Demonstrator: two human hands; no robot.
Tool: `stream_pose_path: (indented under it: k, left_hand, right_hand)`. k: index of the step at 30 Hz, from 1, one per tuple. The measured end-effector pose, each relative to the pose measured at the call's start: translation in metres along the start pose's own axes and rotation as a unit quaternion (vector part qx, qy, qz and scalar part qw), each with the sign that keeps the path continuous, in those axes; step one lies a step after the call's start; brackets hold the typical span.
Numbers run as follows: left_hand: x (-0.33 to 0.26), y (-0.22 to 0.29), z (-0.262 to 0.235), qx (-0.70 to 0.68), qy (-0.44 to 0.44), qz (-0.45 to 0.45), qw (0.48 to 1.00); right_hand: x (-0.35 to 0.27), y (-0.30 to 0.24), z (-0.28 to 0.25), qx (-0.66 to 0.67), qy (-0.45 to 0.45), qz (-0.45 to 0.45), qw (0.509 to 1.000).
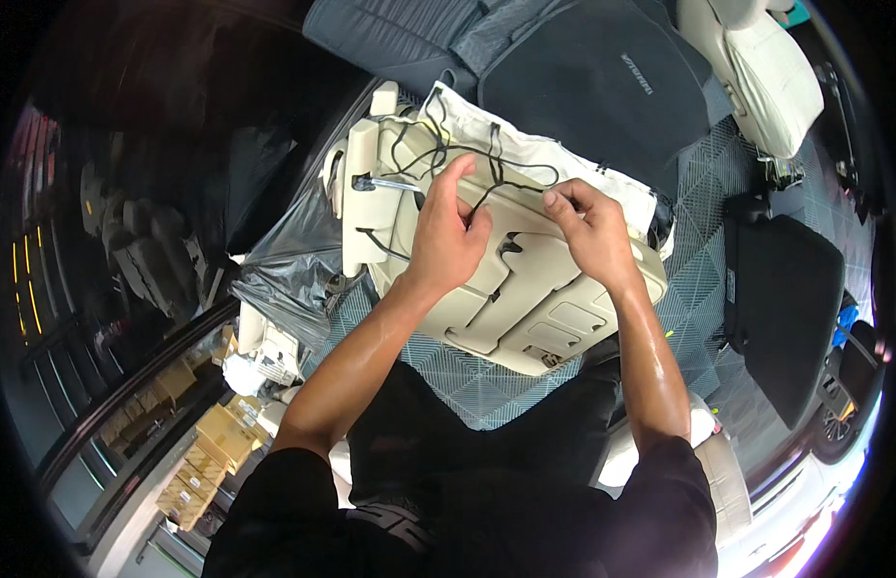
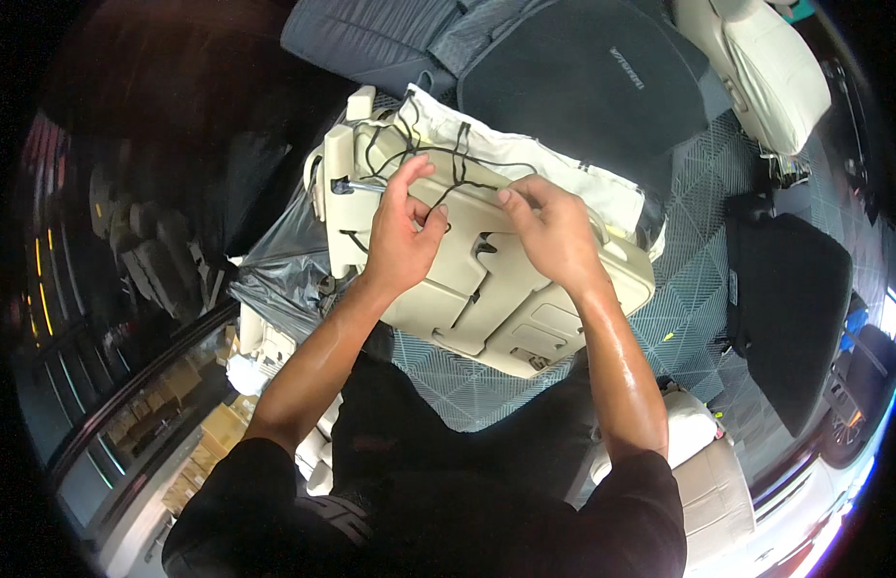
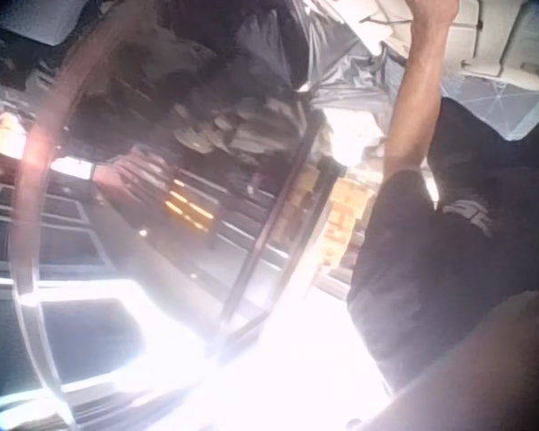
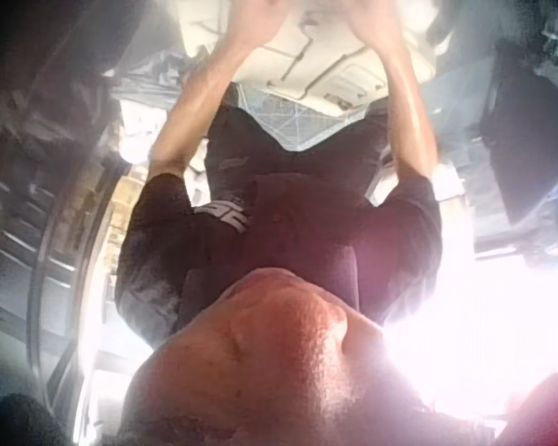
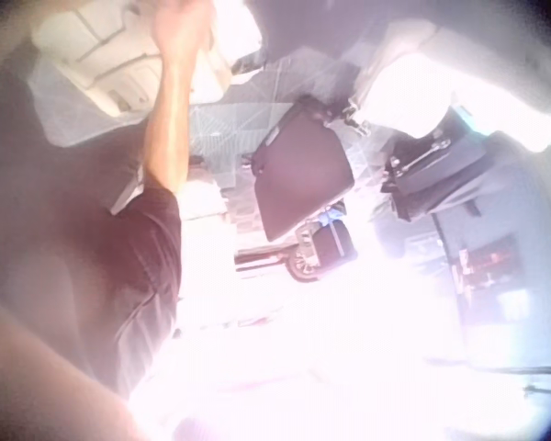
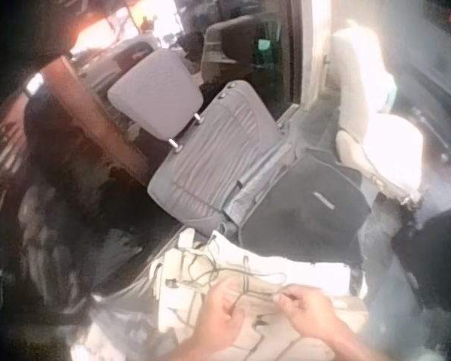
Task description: The person works on a beige car seat frame placed on a patterned floor mat. They attach a seatbelt buckle mechanism to the frame, thread a black cable through the seat structure, and manipulate various components of the seat assembly.
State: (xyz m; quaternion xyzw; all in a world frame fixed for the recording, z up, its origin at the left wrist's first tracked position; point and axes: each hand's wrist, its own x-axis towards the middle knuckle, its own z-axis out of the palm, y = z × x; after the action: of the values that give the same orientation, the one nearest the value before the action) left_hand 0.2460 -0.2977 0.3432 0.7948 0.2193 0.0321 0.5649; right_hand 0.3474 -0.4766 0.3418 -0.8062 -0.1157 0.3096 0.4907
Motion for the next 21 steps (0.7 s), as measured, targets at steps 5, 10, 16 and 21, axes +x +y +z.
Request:
stream_pose_path:
  k: [5,10,16,21]
  left_hand:
    - [-0.042,-0.021,-0.017,0.039,-0.070,-0.130,0.988]
    - [-0.132,0.015,-0.022,0.099,-0.112,0.053,0.987]
    - [-0.290,0.089,0.028,-0.076,-0.261,-0.015,0.962]
    - [-0.403,0.093,0.060,-0.247,-0.347,-0.045,0.904]
  right_hand:
    - [0.005,0.002,0.018,-0.214,0.084,-0.163,0.960]
    - [-0.019,-0.018,0.038,-0.109,-0.045,-0.268,0.956]
    - [-0.070,-0.042,0.089,0.070,-0.212,0.083,0.971]
    - [-0.114,-0.040,0.123,-0.105,-0.017,0.011,0.994]
